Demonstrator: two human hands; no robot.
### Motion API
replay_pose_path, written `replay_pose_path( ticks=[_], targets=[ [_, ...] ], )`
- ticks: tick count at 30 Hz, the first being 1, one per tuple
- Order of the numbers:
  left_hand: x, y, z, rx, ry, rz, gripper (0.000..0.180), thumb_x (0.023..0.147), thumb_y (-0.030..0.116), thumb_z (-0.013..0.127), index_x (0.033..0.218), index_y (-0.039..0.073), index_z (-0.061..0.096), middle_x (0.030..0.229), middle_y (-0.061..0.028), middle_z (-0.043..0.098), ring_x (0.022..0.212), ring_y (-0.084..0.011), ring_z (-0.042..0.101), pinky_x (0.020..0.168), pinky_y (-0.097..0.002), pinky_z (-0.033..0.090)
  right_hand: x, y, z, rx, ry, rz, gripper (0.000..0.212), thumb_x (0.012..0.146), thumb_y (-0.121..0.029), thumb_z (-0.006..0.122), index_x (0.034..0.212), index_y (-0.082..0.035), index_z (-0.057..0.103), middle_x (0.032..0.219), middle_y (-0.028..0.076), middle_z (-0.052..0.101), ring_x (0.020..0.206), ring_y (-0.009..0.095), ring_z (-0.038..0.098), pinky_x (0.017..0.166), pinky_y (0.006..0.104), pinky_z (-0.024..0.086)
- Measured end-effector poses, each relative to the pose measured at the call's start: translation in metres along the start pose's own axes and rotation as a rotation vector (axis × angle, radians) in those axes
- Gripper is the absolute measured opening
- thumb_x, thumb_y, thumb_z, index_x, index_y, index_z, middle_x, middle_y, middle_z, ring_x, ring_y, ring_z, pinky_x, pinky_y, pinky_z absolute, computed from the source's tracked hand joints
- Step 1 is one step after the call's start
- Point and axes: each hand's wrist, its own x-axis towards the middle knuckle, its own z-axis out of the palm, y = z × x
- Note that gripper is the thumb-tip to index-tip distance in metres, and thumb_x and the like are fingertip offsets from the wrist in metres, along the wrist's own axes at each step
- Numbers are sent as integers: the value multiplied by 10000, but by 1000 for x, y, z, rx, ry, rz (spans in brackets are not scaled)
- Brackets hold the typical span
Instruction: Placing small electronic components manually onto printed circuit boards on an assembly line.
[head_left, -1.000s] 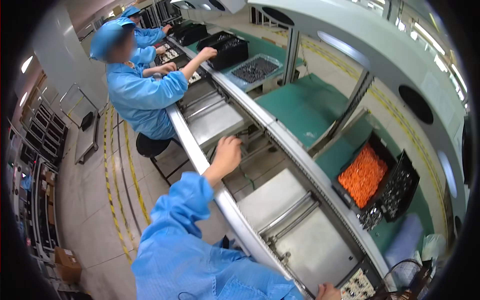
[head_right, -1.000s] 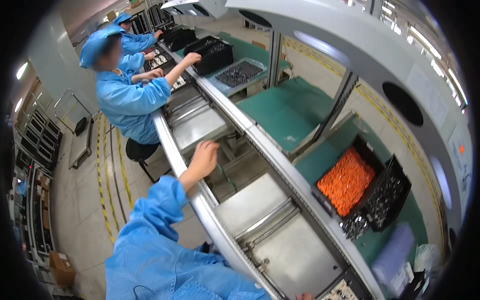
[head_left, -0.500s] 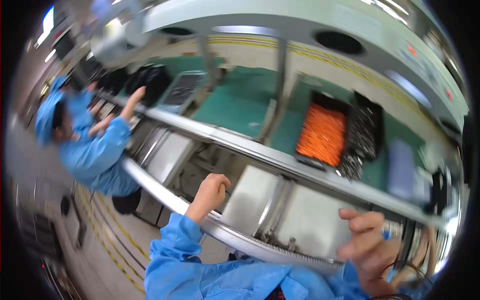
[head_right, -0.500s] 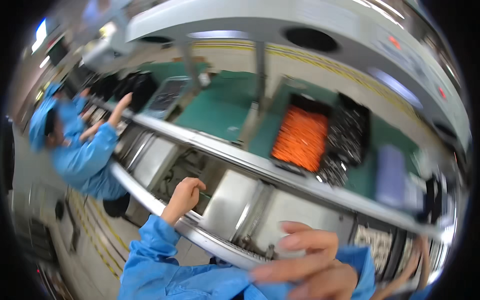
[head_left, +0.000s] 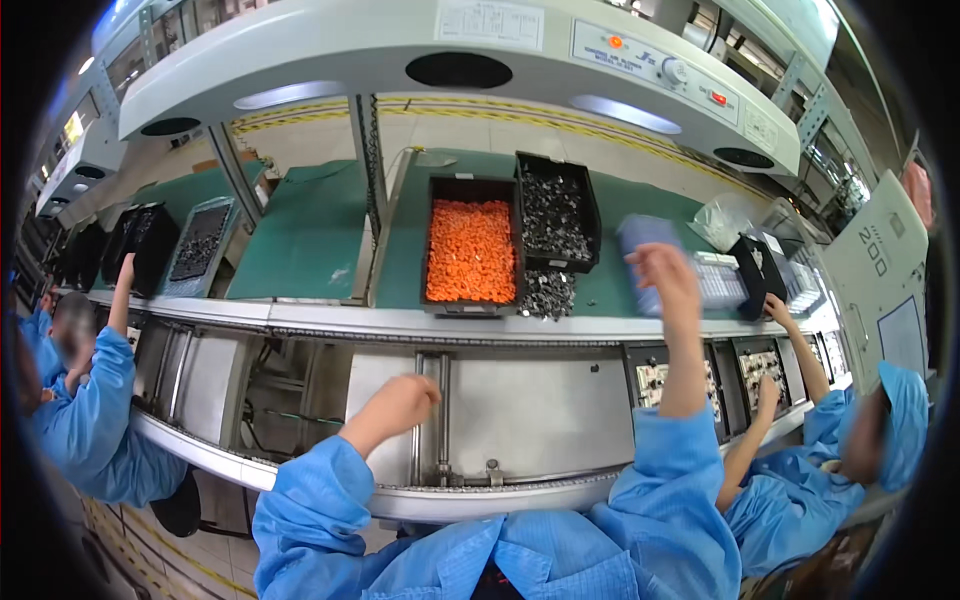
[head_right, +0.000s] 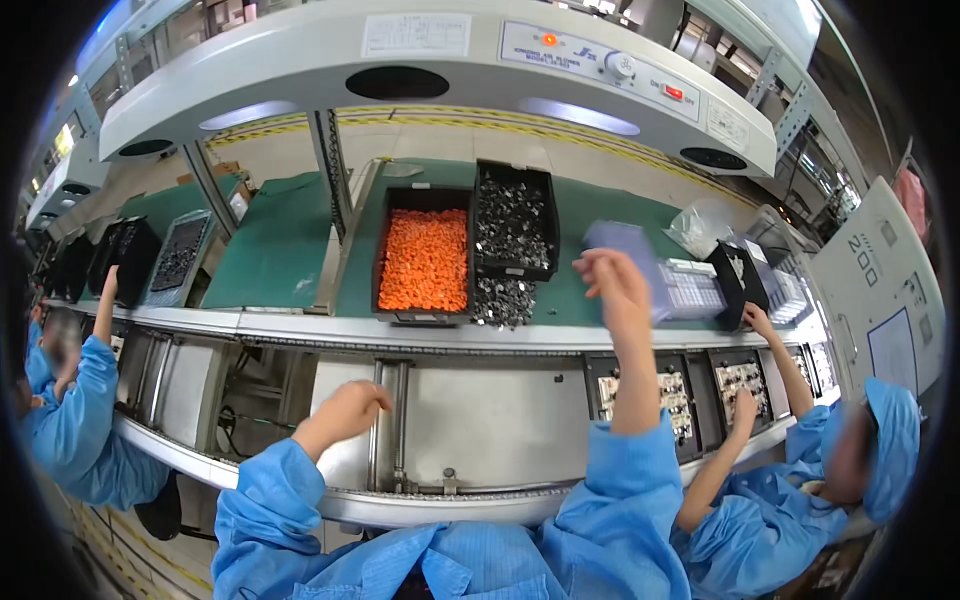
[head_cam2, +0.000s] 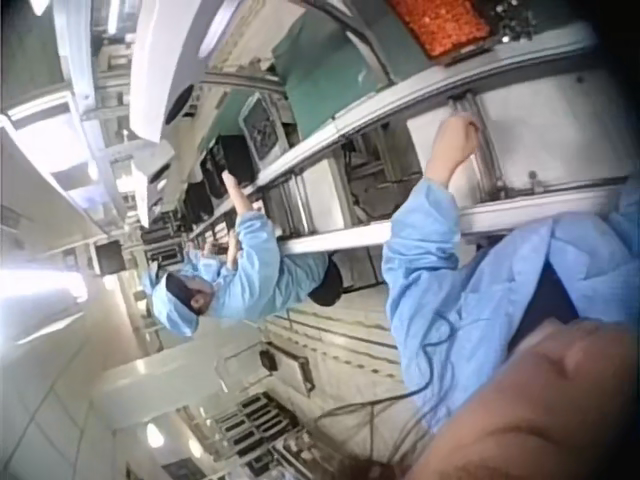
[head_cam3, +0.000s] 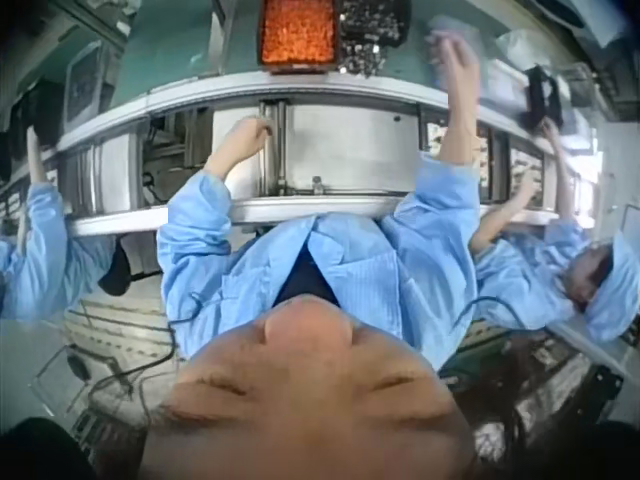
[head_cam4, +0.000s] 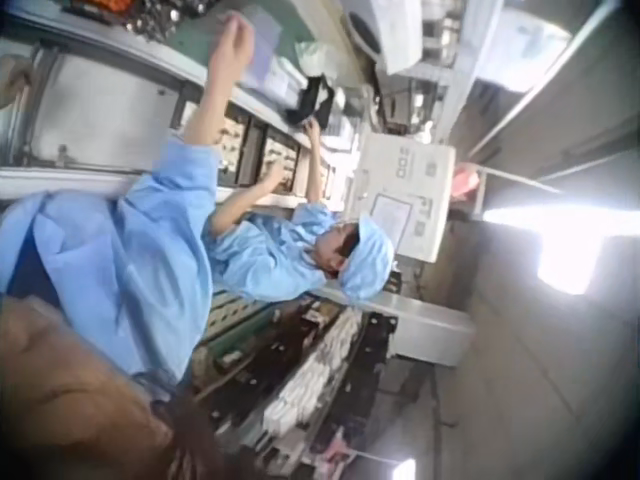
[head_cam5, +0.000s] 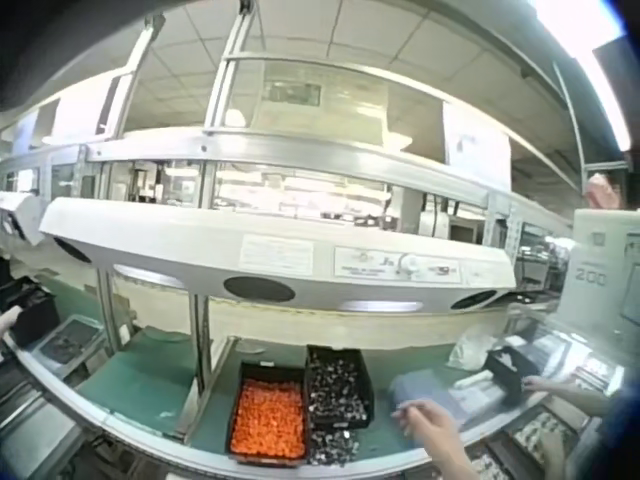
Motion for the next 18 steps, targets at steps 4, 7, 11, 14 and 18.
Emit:
replay_pose_path(
  ticks=[4, 7, 11, 14, 18],
  targets=[
    [14, -12, -12, 31, 190, -92, 232, 761, -45, 495, 857, 2, 701, 864, -216, 694, 855, -372, 670, 796, -419, 528, 19, 145, -31, -817, -48, 78, 239, 926, -117, 543, 1080, -6, 688, 1064, 212, 685, 1011, 325, 654, 916, 387, 494],
    [0, -16, -17, -4, 278, -147, 211, 754, -7, 525, 863, 12, 705, 883, -217, 697, 893, -384, 671, 804, -454, 531, 2, 178, -16, -850, -109, -58, 242, 888, -93, 582, 1087, -12, 695, 1015, 195, 696, 972, 333, 669, 904, 385, 501],
    [-29, -18, 2, -6, 358, -83, 219, 772, -28, 541, 911, 25, 702, 902, -192, 705, 869, -356, 684, 773, -425, 541, -57, 179, -48, -768, -57, 77, 180, 771, -21, 686, 951, -23, 693, 937, 145, 694, 871, 259, 674, 799, 352, 523],
    [-65, -12, -14, 3, 470, -149, 209, 777, -8, 531, 904, 19, 695, 904, -188, 703, 860, -356, 679, 771, -425, 539, -69, 171, -76, -787, -85, 12, 181, 773, 30, 693, 948, 19, 650, 826, 124, 666, 773, 215, 644, 744, 330, 516],
    [-128, 12, -70, -117, 675, -226, 232, 796, 36, 506, 929, 2, 693, 903, -190, 702, 865, -349, 674, 800, -422, 534, -55, 155, -28, -695, -163, -61, 102, 823, 24, 655, 918, 34, 623, 777, 93, 638, 706, 167, 597, 688, 301, 495]
  ],
)
